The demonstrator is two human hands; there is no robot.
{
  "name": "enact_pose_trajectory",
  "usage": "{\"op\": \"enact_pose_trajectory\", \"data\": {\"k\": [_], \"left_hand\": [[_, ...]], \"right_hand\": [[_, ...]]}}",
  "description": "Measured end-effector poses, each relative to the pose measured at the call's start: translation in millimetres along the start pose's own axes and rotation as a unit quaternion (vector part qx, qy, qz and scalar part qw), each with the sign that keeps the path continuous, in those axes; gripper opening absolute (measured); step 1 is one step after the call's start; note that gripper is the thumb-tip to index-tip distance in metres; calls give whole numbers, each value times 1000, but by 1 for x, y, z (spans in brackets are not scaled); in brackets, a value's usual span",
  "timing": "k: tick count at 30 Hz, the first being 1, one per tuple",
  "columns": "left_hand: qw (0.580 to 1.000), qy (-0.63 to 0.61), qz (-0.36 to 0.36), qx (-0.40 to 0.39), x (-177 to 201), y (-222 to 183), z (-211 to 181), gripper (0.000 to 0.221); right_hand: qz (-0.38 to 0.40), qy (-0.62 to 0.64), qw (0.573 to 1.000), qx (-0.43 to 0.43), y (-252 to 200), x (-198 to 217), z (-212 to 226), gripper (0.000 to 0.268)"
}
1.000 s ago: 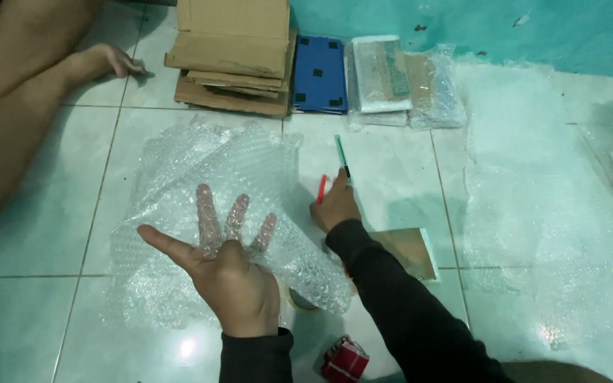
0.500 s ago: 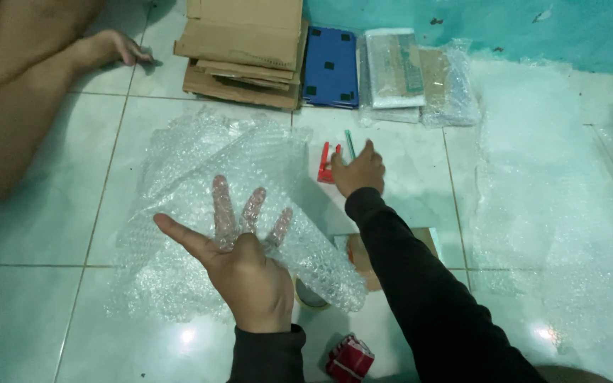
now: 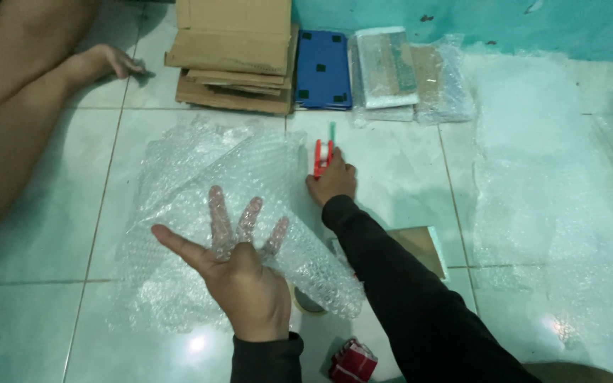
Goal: Wrapping a small component in bubble wrap and securing it with adhesive tape while sitting on the floor.
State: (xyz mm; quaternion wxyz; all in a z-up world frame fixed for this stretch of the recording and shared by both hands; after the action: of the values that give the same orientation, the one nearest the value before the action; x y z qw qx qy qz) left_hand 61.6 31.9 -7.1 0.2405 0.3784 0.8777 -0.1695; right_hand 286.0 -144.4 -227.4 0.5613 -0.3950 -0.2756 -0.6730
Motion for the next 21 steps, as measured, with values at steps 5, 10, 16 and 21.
{"op": "enact_pose_trajectory", "data": {"k": [5,10,16,21], "left_hand": [[999,25,-12,24,-3,-2,3,109],[999,44,7,9,2,1,5,105],[996,41,66,-35,5,4,-1,108],[985,16,166,-43,-1,-1,12,113]], "right_hand": [[22,-11,999,47,6,-2,3,96],[16,49,992,116,6,21,-35,120],[32,-17,956,292,-66,123,-119,77],[156,-141,978,-2,-116,185,-183,87]]}}
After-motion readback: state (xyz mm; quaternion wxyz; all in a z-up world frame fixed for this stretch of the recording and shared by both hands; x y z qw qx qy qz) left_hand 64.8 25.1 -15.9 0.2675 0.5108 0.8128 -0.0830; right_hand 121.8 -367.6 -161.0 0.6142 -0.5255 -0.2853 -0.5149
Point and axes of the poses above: each hand's wrist, its own y-axis towards the middle knuckle, its own x-axis out of the back of the hand, z = x × y, the point moved 8 cm from there along y, towards the middle knuckle, and after that the axes turned 5 degrees about -x, right-handed, at the moved point
